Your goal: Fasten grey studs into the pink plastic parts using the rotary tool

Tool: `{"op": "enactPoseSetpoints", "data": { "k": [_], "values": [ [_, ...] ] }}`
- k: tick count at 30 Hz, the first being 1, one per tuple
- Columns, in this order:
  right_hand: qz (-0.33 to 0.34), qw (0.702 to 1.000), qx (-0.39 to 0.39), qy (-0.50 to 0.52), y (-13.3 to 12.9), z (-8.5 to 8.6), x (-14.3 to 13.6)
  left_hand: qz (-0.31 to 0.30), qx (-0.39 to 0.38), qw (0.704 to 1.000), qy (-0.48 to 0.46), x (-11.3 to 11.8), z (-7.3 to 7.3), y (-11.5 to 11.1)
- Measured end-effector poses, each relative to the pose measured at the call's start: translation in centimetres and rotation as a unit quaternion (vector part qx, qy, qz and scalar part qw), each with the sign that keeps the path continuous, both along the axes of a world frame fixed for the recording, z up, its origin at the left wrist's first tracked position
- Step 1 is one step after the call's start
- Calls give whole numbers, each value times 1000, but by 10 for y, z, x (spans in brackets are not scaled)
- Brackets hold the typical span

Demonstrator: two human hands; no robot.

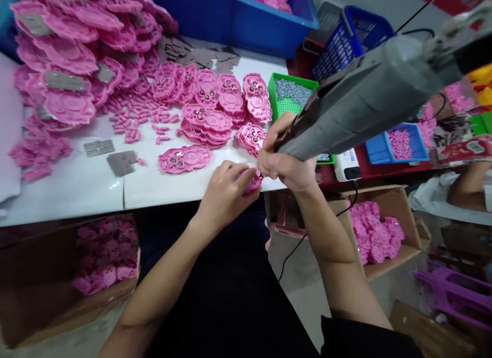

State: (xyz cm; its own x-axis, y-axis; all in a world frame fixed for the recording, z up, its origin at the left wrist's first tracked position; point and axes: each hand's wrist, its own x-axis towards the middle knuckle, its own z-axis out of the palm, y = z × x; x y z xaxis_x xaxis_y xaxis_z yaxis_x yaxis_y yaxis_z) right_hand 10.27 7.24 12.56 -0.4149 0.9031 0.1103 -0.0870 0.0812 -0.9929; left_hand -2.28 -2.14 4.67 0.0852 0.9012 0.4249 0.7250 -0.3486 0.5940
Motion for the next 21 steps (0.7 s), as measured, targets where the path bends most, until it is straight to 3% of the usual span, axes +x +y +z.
{"op": "enactPoseSetpoints", "data": {
  "k": [2, 3, 8, 11, 21],
  "values": [
    [71, 995, 11, 67, 1, 10, 1, 9, 5, 1000, 24, 1, 0, -1],
    [69, 993, 19, 99, 1, 16, 2, 13, 8, 999, 39, 2, 1, -1],
    [-158, 971, 94, 151, -1, 43, 16, 19, 25, 998, 57, 3, 4, -4],
    [-222, 960, 119, 124, -4, 48, 24, 16, 33, 999, -5, -1, 4, -3],
    [-204, 966, 103, 123, -20, 45, 26, -31, 49, 981, -186, -19, -8, -11]
  ]
}}
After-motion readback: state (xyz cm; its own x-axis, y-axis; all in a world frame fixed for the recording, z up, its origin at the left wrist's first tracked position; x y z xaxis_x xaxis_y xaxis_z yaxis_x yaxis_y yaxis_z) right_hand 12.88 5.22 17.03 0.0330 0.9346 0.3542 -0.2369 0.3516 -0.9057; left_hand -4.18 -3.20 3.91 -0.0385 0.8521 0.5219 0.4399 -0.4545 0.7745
